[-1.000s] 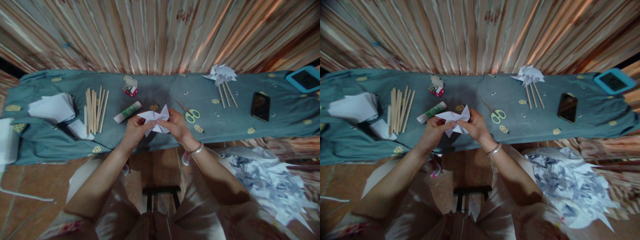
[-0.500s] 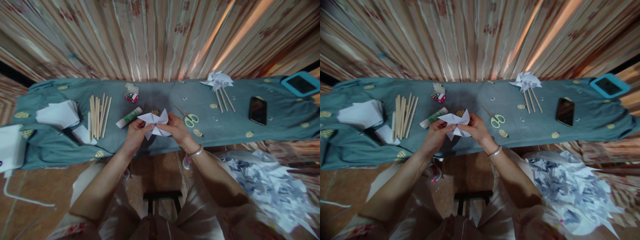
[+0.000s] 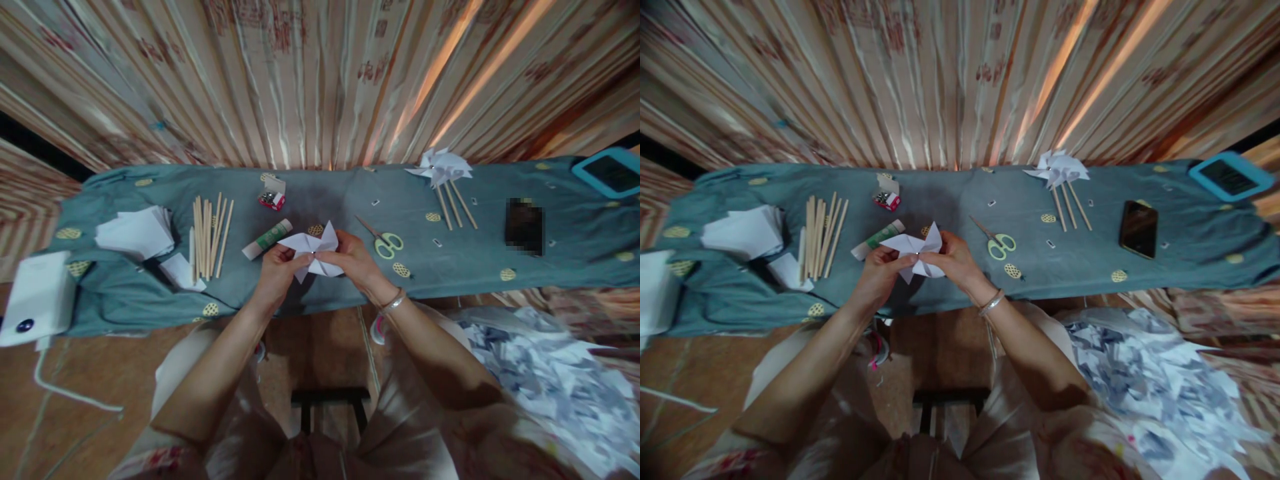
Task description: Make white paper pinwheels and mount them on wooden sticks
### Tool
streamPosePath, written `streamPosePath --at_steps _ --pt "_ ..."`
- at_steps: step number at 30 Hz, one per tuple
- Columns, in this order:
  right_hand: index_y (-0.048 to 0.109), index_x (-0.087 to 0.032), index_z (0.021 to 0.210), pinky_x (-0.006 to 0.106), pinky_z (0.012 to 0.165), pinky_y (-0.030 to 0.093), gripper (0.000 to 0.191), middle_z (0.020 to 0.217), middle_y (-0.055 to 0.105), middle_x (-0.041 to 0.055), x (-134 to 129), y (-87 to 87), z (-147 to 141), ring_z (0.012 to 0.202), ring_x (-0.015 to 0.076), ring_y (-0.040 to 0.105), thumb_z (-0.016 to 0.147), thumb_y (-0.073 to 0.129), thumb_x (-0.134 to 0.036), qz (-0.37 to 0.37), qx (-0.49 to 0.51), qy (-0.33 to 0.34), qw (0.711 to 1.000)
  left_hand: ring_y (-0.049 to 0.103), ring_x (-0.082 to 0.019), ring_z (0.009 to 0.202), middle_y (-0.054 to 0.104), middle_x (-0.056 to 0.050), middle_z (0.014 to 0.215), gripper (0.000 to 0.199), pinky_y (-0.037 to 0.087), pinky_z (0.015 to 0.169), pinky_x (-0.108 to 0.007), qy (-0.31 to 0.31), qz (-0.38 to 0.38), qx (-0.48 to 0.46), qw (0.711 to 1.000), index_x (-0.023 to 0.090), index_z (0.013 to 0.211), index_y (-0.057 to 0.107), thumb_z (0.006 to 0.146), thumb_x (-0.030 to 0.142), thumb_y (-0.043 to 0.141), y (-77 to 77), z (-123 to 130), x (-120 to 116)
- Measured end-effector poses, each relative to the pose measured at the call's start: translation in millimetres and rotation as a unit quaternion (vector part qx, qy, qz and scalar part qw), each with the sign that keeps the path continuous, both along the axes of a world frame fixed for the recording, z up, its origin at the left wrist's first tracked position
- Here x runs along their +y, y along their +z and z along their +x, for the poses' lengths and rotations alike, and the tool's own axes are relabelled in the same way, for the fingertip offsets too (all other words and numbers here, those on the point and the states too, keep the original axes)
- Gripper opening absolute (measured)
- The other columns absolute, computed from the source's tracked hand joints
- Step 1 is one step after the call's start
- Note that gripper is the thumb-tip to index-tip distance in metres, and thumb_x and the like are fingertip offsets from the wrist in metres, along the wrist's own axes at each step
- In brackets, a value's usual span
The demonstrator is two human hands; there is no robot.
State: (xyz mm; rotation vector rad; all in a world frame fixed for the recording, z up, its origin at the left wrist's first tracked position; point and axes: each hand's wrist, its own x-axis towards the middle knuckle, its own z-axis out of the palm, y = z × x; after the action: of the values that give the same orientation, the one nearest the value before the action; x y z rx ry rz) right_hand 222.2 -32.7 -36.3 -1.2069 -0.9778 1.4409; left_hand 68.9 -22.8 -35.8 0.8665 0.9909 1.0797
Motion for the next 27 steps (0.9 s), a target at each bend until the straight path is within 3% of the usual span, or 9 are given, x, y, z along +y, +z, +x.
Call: streamPosePath --at_steps 5,11,17,27 --pt "0.063 -0.02 0.088 0.034 0.071 0.053 0.042 0.08 0.071 -0.0001 4 -0.4 -5 0.074 0.0193 0.066 0.055 0.086 -0.032 0.007 0.013 0.016 1.0 0.07 -0.019 0.076 0.076 -0.002 0.076 0.04 0.054 0.08 -0.033 0.006 -0.007 -0.012 1.0 0.016 0.08 0.073 0.046 0.027 0.09 -0.5 -7 2" --pt "0.065 -0.021 0.085 0.03 0.066 0.052 0.039 0.077 0.071 -0.0023 6 5.9 -17 0.069 0.0163 0.064 0.054 0.088 -0.031 -0.003 0.046 0.027 0.999 0.071 -0.019 0.077 0.077 -0.005 0.082 0.04 0.054 0.079 -0.031 0.02 -0.018 -0.032 0.999 0.014 0.081 0.073 0.046 0.024 0.09 1.9 -15 3" --pt "0.066 -0.021 0.084 0.028 0.065 0.053 0.04 0.075 0.071 -0.0037 8 6.6 -23 0.066 0.0146 0.063 0.052 0.09 -0.03 -0.005 0.061 0.04 0.997 0.071 -0.021 0.077 0.077 -0.005 0.08 0.04 0.055 0.08 -0.033 0.025 -0.017 -0.021 0.999 0.014 0.081 0.073 0.046 0.025 0.09 1.8 -21 3" --pt "0.066 -0.019 0.09 0.027 0.07 0.053 0.041 0.079 0.073 -0.0024 7 1.1 -16 0.07 0.0131 0.065 0.061 0.086 -0.04 0.013 0.048 0.054 0.997 0.069 -0.017 0.074 0.077 -0.002 0.079 0.036 0.053 0.077 -0.029 0.043 0.005 -0.041 0.998 0.015 0.081 0.075 0.048 0.02 0.089 2.6 -20 2"
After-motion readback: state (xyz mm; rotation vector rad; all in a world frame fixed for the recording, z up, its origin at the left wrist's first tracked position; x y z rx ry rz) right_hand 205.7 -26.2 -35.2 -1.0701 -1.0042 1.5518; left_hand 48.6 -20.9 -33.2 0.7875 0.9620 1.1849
